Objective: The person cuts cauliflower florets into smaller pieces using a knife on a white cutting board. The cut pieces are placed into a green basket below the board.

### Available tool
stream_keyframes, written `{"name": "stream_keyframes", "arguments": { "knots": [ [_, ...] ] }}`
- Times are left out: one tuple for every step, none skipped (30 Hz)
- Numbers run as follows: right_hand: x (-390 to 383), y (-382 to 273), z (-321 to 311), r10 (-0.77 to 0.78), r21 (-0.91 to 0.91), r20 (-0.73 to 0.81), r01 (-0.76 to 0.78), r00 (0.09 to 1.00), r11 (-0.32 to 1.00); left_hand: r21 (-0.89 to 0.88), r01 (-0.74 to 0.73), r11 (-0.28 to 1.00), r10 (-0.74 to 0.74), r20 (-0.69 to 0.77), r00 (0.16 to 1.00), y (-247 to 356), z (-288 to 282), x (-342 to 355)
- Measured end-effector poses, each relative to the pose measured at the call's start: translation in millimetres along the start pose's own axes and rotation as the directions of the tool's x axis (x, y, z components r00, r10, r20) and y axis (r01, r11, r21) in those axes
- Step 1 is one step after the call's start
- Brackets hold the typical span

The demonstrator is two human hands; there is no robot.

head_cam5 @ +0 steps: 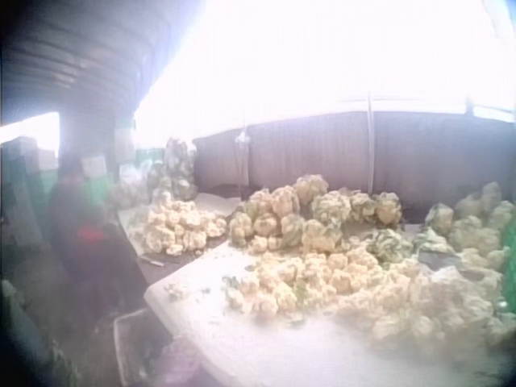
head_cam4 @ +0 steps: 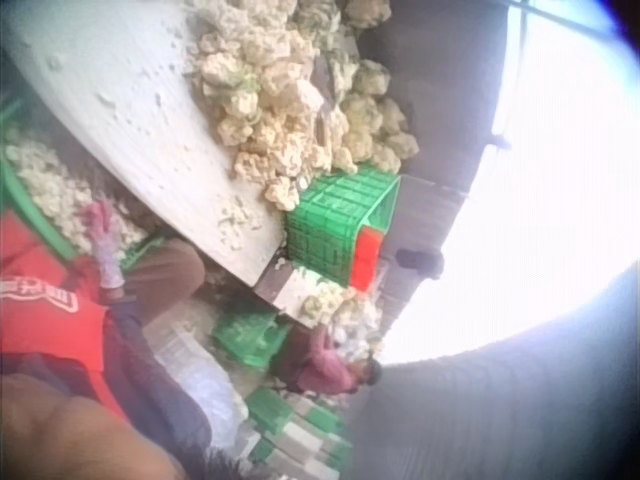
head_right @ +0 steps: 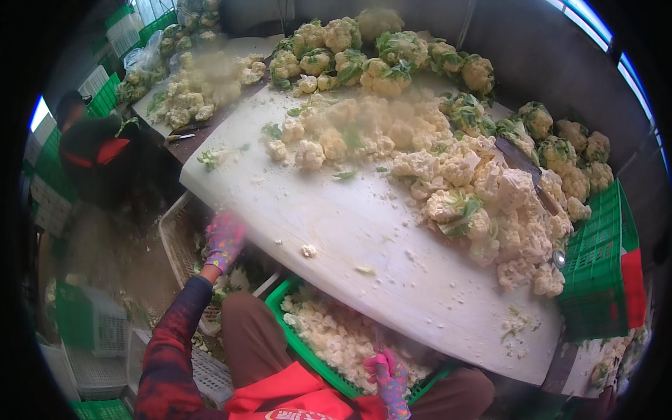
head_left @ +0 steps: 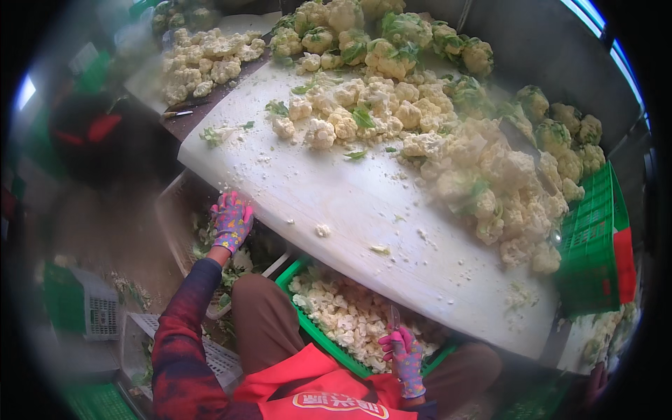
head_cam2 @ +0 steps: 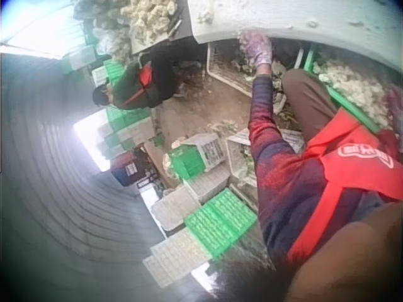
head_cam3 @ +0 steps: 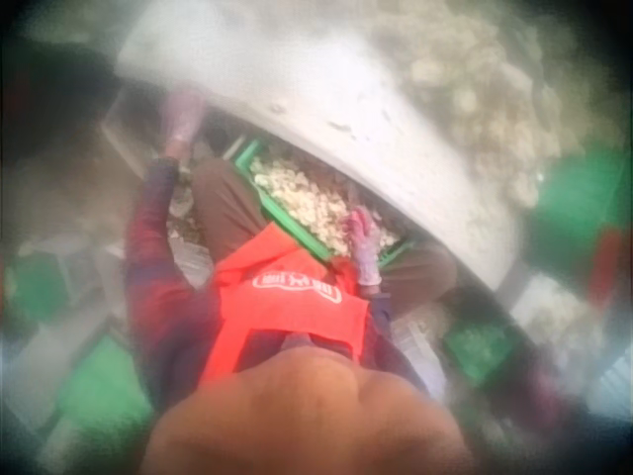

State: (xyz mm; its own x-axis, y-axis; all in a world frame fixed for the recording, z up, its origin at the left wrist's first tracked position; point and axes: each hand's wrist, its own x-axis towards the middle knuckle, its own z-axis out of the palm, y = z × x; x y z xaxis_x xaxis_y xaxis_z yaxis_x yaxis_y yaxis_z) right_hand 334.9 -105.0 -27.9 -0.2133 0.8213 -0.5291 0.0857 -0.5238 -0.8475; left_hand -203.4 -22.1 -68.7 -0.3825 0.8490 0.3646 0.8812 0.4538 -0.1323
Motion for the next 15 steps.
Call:
{"name": "stream_keyframes", "arguments": {
  "knots": [
    [0, -1, 0, 0.022, 0.067, 0.008, -0.023, 1.000, 0.997, -0.074, 0.039, 0.997, -0.038, 0.006, 0.999, 0, -9, 3],
    [0, -3, -1, 0.064, 0.126, 0.010, -0.065, 0.998, 0.990, -0.143, 0.096, 0.985, -0.095, 0.014, 0.995, 9, -15, 13],
    [1, -4, -2, 0.063, 0.121, 0.037, -0.067, 0.997, 0.990, -0.220, -0.071, 0.973, 0.035, -0.163, 0.986, 25, -15, 41],
    [1, -5, -4, 0.084, 0.109, 0.058, -0.090, 0.995, 0.990, -0.488, -0.214, 0.846, 0.093, -0.259, 0.961, 46, -13, 72],
    [1, -6, -5, 0.114, 0.101, 0.075, -0.121, 0.991, 0.988, -0.611, -0.259, 0.748, 0.116, -0.263, 0.958, 68, -9, 104],
    [0, -7, -7, 0.111, 0.054, 0.064, -0.115, 0.992, 0.992, -0.759, -0.208, 0.618, 0.103, -0.184, 0.978, 91, -3, 135],
    [0, -8, -9, 0.122, 0.010, 0.045, -0.123, 0.992, 0.992, -0.661, -0.261, 0.703, 0.155, -0.216, 0.964, 110, 3, 168],
    [-1, -9, -10, 0.127, -0.025, 0.030, -0.126, 0.991, 0.992, -0.688, -0.178, 0.704, 0.172, -0.078, 0.982, 125, 10, 189],
    [-1, -10, -11, 0.114, -0.083, -0.008, -0.115, 0.993, 0.990, -0.707, -0.137, 0.694, 0.199, 0.005, 0.980, 138, 14, 206],
    [-1, -11, -13, 0.082, -0.129, -0.022, -0.084, 0.996, 0.988, -0.707, -0.073, 0.704, 0.226, 0.126, 0.966, 150, 15, 217],
    [0, -14, -13, 0.053, -0.172, -0.032, -0.058, 0.998, 0.983, -0.591, -0.177, 0.787, 0.253, 0.049, 0.966, 154, 12, 220],
    [1, -18, -14, 0.106, -0.214, -0.064, -0.118, 0.992, 0.970, -0.619, -0.159, 0.769, 0.238, 0.046, 0.970, 159, 5, 216],
    [5, -23, -14, 0.003, -0.218, -0.028, -0.009, 1.000, 0.976, -0.621, -0.096, 0.778, 0.214, 0.118, 0.970, 160, -6, 206],
    [10, -30, -13, -0.022, -0.221, -0.020, 0.017, 1.000, 0.975, -0.611, -0.026, 0.791, 0.189, 0.205, 0.960, 162, -21, 195],
    [18, -39, -12, -0.004, -0.233, -0.042, -0.006, 0.999, 0.973, -0.654, 0.049, 0.755, 0.152, 0.246, 0.957, 166, -39, 180]
  ]
}}
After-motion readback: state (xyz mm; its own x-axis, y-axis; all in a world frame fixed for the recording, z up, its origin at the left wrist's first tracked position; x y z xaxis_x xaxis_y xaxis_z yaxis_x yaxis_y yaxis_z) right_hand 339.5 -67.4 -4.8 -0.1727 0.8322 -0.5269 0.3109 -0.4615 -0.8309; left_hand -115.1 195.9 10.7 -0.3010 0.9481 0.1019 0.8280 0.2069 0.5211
